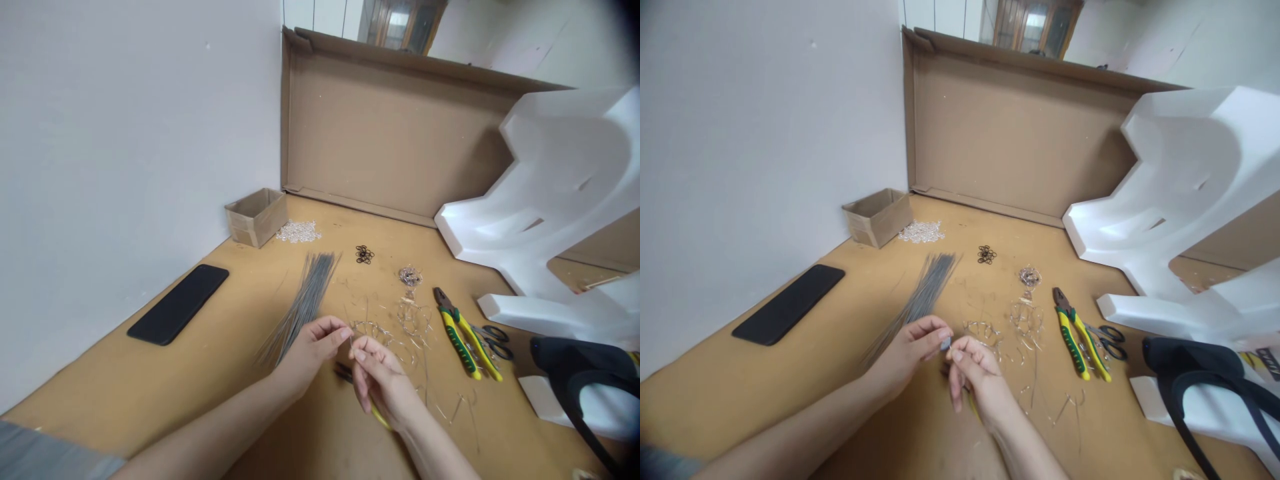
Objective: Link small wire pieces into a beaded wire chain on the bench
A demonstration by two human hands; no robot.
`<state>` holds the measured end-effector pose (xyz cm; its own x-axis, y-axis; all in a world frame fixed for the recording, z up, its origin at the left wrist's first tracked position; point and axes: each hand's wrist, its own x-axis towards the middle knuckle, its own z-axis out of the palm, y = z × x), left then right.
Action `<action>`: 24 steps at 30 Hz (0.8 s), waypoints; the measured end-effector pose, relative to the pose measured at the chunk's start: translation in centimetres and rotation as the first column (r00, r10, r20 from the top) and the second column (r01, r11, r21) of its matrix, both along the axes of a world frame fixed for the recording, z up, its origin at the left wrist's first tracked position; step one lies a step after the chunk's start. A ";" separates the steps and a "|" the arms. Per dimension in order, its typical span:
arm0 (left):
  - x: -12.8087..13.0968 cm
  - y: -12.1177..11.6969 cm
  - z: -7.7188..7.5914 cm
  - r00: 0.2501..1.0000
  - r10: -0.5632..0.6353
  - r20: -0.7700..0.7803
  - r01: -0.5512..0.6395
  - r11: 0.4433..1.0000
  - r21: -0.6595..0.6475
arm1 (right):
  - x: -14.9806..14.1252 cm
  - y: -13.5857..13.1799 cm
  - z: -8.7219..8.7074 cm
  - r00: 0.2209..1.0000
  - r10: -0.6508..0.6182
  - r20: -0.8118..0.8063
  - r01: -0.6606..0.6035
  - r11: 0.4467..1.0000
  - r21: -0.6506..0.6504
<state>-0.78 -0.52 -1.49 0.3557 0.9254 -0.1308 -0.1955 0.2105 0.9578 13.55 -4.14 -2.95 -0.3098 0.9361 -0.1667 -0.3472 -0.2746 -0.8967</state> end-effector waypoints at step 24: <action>0.2 -0.1 -0.8 0.996 0.020 0.086 -0.021 1.000 0.007 | -0.5 -0.2 0.3 0.989 0.009 -0.148 -0.018 0.998 -0.060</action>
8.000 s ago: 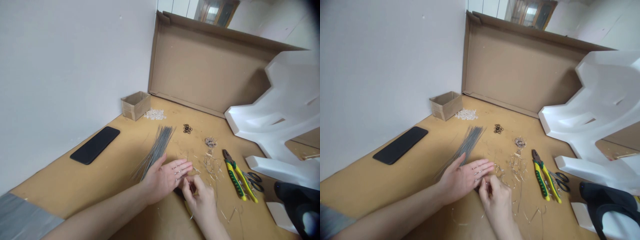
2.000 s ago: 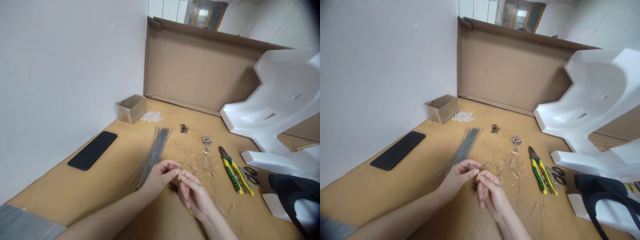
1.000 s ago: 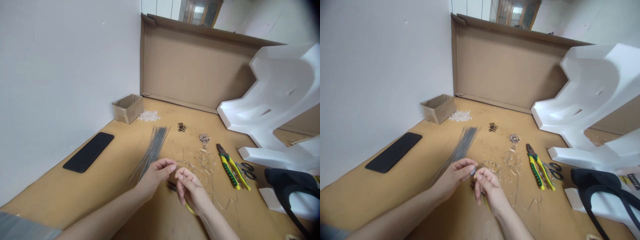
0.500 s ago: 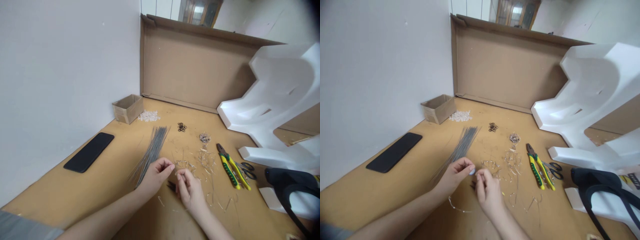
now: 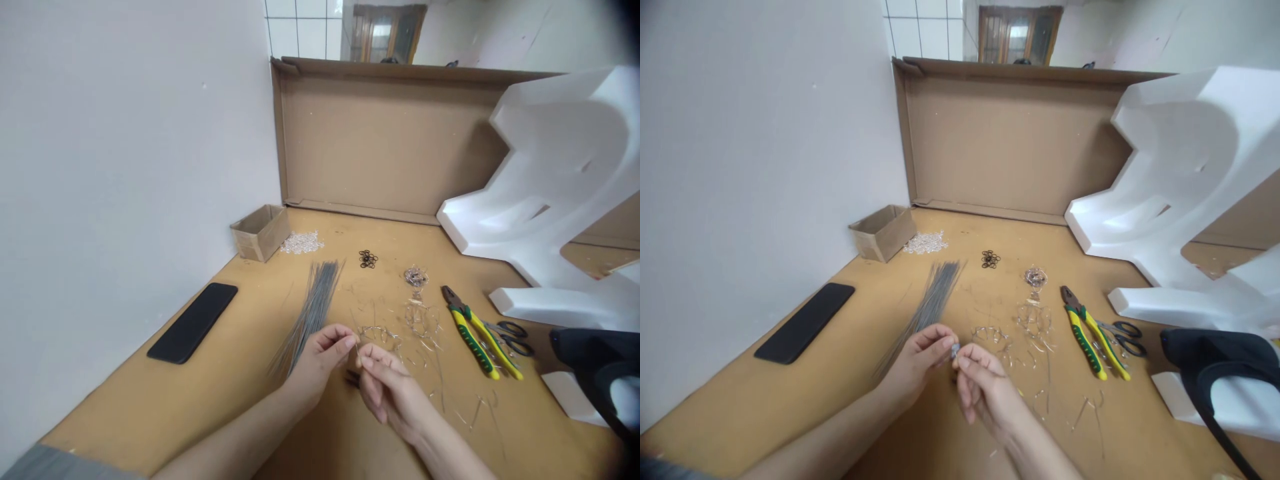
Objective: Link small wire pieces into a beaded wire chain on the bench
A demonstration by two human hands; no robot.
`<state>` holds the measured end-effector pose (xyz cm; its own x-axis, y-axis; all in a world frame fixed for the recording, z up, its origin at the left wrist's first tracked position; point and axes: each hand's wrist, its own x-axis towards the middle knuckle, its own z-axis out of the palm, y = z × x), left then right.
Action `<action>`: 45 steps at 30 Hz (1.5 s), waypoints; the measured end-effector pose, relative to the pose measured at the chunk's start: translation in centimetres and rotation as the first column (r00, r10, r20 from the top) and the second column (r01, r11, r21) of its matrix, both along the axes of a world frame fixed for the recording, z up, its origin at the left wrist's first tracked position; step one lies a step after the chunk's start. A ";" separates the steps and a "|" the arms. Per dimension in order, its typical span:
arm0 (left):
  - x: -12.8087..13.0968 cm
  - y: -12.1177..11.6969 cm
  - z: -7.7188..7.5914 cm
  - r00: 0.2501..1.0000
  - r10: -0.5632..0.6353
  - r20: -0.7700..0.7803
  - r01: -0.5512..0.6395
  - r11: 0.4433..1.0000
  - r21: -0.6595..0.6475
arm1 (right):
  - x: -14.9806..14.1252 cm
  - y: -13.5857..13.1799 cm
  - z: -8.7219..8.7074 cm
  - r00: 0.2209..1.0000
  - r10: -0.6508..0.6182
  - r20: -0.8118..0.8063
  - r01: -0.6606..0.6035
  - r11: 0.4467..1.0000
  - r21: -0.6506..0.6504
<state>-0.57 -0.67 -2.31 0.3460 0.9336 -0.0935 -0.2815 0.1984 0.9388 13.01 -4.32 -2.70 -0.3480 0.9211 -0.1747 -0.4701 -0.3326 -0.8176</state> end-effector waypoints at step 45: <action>0.2 -0.7 -0.3 0.999 -0.036 -0.011 0.037 0.997 0.075 | 0.2 -0.1 0.5 0.953 0.002 -0.304 -0.029 0.996 -0.082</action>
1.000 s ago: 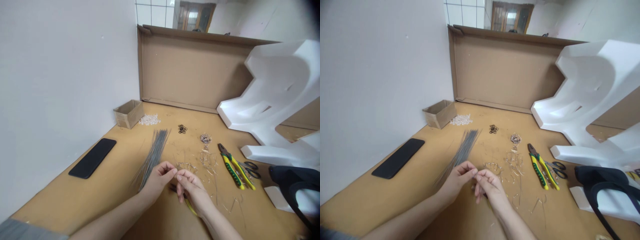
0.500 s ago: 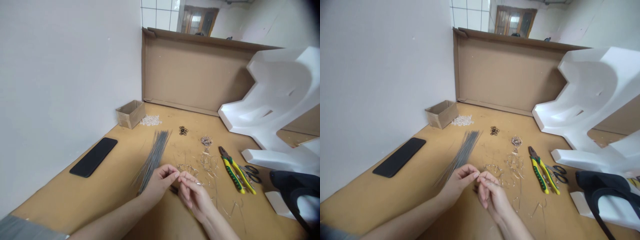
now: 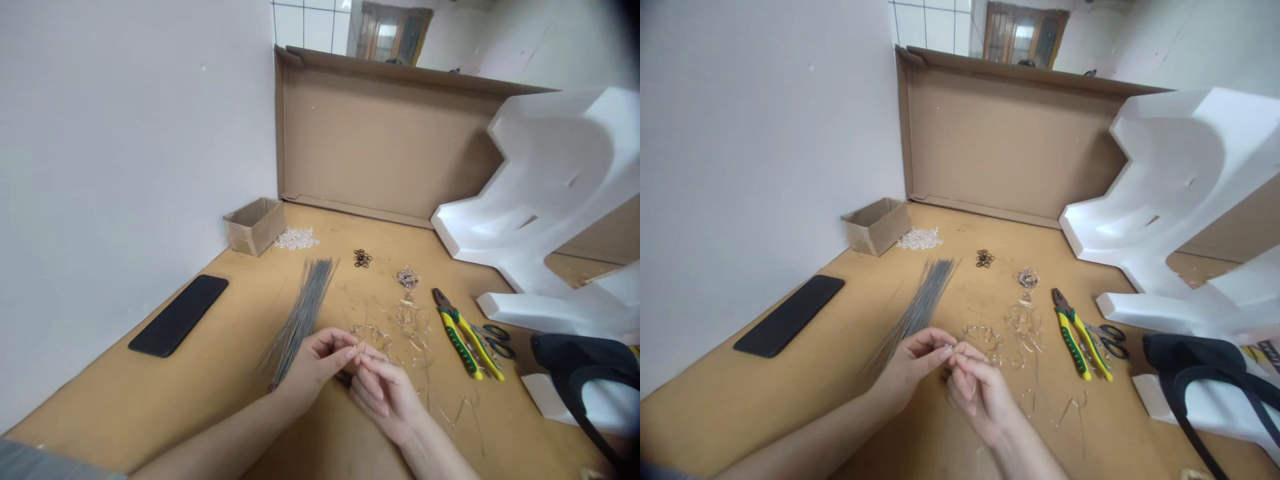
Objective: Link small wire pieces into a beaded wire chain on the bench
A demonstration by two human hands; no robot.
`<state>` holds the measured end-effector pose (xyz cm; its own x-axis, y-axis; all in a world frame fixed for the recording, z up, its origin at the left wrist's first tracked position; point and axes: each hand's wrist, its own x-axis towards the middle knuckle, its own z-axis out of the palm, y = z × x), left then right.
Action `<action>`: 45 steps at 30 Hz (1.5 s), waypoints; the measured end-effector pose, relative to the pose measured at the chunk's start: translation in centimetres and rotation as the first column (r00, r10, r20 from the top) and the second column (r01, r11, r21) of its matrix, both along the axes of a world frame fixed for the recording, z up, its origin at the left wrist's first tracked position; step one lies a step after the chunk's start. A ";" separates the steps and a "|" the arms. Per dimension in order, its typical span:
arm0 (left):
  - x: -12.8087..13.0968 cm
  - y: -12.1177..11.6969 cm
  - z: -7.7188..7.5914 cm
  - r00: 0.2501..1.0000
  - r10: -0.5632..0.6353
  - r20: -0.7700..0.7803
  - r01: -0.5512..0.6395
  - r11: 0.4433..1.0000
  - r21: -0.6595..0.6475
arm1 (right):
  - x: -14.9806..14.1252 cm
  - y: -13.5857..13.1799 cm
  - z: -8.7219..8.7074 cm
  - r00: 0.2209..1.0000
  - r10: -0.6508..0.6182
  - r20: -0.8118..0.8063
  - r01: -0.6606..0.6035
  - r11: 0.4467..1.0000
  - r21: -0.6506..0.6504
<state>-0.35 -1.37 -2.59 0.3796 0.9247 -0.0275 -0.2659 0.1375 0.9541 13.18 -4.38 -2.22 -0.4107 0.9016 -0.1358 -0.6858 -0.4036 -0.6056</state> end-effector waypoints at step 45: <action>0.3 -0.5 0.2 0.998 0.054 -0.014 -0.054 0.998 -0.021 | -1.1 -0.4 -0.6 0.946 -0.214 0.242 0.177 0.970 0.168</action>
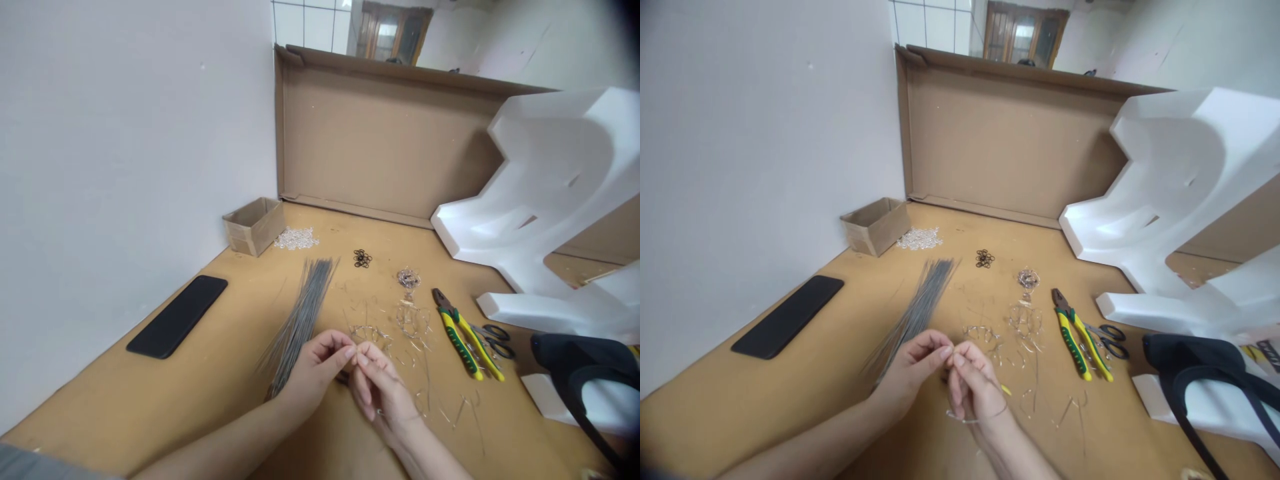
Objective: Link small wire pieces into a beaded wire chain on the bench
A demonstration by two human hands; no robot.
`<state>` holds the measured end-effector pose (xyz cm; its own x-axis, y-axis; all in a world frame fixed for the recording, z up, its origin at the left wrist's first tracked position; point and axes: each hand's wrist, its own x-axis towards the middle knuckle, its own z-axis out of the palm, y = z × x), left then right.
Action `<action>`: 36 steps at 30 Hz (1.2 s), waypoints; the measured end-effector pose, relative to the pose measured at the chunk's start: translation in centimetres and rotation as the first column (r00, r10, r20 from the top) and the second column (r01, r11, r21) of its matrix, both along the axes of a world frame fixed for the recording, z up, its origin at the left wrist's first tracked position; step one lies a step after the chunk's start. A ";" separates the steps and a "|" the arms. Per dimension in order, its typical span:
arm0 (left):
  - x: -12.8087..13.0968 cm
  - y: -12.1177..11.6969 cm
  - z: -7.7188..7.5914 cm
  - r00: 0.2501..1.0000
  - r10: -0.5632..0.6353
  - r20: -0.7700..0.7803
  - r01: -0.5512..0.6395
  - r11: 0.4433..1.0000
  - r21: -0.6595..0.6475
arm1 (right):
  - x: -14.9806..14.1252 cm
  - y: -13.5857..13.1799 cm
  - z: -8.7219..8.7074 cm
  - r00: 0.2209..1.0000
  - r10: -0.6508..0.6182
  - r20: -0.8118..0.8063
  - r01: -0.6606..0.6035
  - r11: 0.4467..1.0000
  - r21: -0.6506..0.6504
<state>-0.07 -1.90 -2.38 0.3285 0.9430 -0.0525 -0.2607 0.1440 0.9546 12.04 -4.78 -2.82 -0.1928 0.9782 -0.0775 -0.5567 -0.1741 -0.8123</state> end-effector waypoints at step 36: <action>-0.8 -0.2 0.3 0.951 0.121 -0.283 -0.008 0.929 0.369 | 1.1 0.7 0.5 0.970 0.150 -0.190 -0.179 0.974 -0.142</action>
